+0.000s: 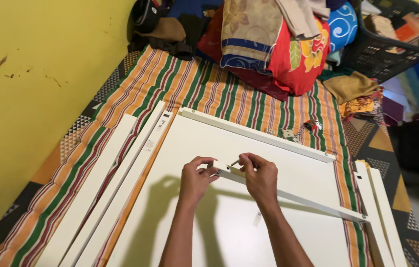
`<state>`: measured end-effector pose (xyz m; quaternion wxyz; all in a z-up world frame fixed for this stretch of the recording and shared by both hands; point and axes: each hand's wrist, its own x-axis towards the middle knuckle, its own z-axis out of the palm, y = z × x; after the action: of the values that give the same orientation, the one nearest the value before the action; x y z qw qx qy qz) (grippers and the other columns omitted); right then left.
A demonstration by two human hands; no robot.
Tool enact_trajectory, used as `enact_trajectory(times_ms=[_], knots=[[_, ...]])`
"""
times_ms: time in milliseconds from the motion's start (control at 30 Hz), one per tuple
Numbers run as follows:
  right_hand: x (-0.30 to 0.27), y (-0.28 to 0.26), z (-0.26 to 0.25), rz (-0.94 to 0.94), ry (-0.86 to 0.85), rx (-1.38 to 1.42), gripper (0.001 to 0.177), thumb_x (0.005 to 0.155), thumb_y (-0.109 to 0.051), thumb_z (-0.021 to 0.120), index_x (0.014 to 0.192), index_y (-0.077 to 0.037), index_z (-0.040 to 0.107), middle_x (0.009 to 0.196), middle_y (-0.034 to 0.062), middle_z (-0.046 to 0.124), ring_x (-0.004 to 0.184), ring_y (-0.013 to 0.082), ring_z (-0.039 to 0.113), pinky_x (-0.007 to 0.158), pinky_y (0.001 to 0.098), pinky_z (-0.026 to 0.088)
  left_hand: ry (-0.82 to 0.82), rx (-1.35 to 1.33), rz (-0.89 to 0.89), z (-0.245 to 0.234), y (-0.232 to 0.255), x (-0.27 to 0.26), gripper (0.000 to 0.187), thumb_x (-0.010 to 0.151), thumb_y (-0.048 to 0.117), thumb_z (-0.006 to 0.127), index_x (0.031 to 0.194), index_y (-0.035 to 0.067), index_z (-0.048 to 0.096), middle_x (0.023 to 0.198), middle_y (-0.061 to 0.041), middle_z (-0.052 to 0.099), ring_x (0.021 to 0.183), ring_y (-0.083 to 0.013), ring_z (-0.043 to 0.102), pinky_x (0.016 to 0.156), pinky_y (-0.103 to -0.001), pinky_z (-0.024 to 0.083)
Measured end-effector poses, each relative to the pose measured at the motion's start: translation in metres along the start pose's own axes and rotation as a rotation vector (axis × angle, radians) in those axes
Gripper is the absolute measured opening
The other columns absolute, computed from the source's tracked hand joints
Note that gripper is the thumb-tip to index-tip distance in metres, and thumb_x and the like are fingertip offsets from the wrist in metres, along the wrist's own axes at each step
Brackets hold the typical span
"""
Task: The person assembles a white flat-pack furniture panel by attaching side rails and inserting cam-lock fasteners. They align the rails to the panel edges, insert the fasteners into pre-drilled holes, and tighten them by hand. The work is performed on a bed with striped bedding in a cluttered room.
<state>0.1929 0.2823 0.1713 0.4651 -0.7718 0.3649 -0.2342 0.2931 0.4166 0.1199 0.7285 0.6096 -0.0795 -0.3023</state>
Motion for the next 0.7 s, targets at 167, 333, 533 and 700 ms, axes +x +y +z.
enact_trajectory(times_ms=[167,333,533,700], knots=[[-0.025,-0.007,-0.023,-0.037,0.0,-0.021,0.025,0.095,-0.021,0.07,0.101,0.001,0.08,0.077,0.0084,0.078,0.066,0.0128,0.067,0.061,0.0294,0.054,-0.022,0.04,0.017,0.006,0.006,-0.029,0.021,0.087,-0.003,0.072,0.108,-0.006,0.07,0.096,-0.009,0.067,0.081,-0.0161,0.069,0.077,-0.034,0.065],[-0.041,-0.011,-0.033,-0.048,-0.002,0.062,0.025,0.094,-0.021,0.069,0.101,0.002,0.079,0.079,0.0065,0.078,0.068,0.0108,0.068,0.064,0.0275,0.055,-0.068,0.002,0.044,0.011,0.018,-0.047,0.02,0.087,-0.004,0.07,0.108,-0.005,0.071,0.095,-0.007,0.065,0.081,-0.0134,0.07,0.079,-0.034,0.065],[-0.056,-0.015,-0.038,-0.077,-0.032,0.001,0.027,0.095,-0.022,0.069,0.1,0.003,0.079,0.077,0.0087,0.078,0.068,0.0119,0.069,0.066,0.0292,0.055,-0.145,-0.002,0.126,0.013,0.027,-0.069,0.019,0.086,-0.003,0.072,0.105,-0.002,0.075,0.094,-0.002,0.058,0.084,-0.012,0.065,0.082,-0.034,0.065],[-0.074,-0.024,-0.039,-0.132,0.011,-0.102,0.026,0.091,-0.024,0.072,0.102,-0.002,0.081,0.083,0.0088,0.081,0.071,0.0146,0.071,0.069,0.031,0.057,-0.224,-0.063,0.151,0.013,0.031,-0.077,0.021,0.085,-0.001,0.075,0.106,0.0,0.076,0.095,0.0,0.056,0.084,-0.011,0.063,0.083,-0.034,0.064]])
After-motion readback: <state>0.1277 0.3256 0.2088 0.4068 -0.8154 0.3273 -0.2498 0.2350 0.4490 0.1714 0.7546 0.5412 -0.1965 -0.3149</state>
